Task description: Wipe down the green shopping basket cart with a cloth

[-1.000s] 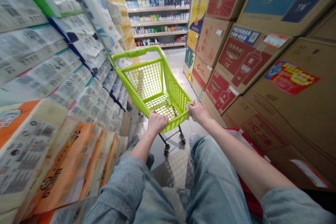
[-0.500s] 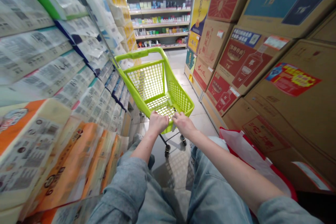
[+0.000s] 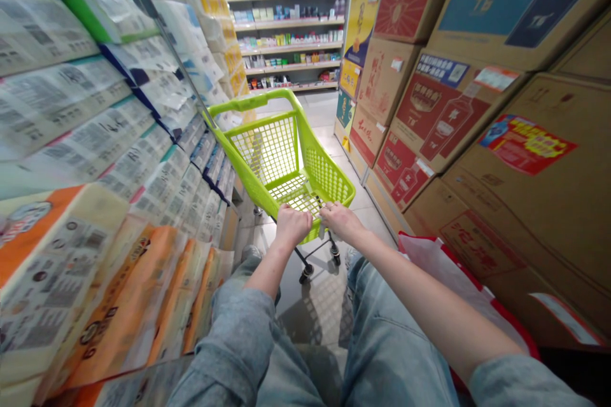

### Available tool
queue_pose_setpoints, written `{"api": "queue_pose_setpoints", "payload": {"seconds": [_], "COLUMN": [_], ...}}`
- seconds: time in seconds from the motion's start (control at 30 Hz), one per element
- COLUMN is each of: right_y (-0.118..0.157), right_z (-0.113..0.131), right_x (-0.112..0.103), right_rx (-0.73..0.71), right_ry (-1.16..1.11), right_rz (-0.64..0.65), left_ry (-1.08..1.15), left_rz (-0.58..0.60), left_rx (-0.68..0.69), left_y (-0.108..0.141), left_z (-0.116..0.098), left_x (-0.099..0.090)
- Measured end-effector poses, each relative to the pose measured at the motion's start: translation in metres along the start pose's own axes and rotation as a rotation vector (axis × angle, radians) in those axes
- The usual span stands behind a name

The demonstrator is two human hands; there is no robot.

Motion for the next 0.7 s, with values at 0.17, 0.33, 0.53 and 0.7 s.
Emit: {"api": "queue_pose_setpoints", "payload": {"seconds": [0.17, 0.33, 0.53, 0.7], "right_y": [-0.001, -0.003, -0.001, -0.003], "right_z": [-0.02, -0.047, -0.075, -0.095], "right_x": [-0.006, -0.008, -0.017, -0.016], "right_rx": [-0.025, -0.071, -0.113, -0.126], "right_ry": [-0.046, -0.085, -0.14, -0.21], "right_rz": [0.045, 0.061, 0.097, 0.132], "left_ry": [0.041, 0.072, 0.17, 0.06], "left_rz": [-0.022, -0.014, 0.027, 0.006], "left_rx": [-0.023, -0.005, 0.161, 0.05], "left_y": [-0.008, -0.019, -0.03, -0.034], "left_z": [-0.013, -0.031, -0.035, 0.012], "left_x": [0.0, -0.003, -0.018, -0.022]}}
Point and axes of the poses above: each hand's wrist, its own y-axis away from the middle knuckle, its own x-axis out of the palm, z = x × y, the point moved 1 cm from there along -y, towards the middle knuckle, and after that the axes turned 15 degrees about x, right-handed, at the moved point
